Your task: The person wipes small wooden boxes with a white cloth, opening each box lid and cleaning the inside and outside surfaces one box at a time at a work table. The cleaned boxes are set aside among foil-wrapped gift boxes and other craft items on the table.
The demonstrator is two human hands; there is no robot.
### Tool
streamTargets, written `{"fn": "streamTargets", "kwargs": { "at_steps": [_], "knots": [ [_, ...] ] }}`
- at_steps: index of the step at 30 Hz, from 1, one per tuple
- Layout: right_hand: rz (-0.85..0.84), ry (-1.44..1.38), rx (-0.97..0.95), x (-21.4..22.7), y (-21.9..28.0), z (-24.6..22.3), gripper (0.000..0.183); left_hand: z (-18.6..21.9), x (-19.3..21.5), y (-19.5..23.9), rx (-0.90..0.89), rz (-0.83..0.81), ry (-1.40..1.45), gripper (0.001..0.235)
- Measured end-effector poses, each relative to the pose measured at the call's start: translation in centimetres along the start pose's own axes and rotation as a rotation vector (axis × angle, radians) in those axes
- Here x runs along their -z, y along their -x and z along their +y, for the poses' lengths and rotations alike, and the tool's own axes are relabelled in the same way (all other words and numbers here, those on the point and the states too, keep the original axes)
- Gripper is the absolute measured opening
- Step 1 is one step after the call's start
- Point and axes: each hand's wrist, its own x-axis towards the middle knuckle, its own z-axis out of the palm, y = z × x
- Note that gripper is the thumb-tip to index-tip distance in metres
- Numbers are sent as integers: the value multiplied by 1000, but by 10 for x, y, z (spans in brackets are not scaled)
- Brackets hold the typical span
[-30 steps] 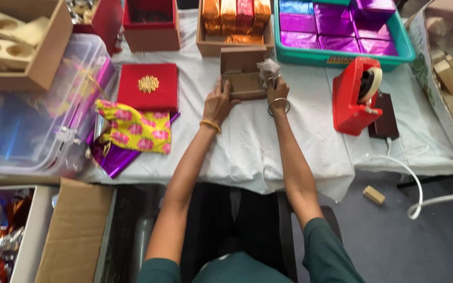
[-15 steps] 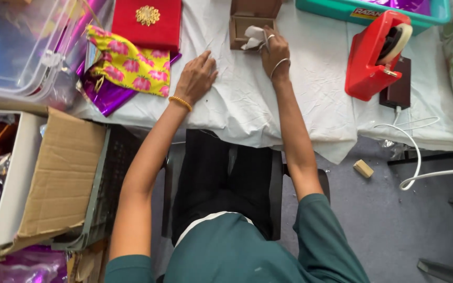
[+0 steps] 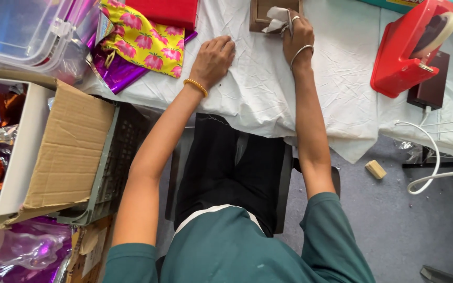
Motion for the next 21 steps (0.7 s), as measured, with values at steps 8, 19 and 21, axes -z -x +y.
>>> {"fn": "streamTargets", "kwargs": {
  "at_steps": [8,19,21],
  "knots": [
    [-13,52,-64,-3,-2,-6,39,4,9,-3,-5,7,17,23],
    [-39,149,-105,-11,0,-9,38,6,13,-5,35,7,30,25],
    [-47,158,-136,-13,1,-7,33,8,15,-7,35,0,35,26]
  ]
}}
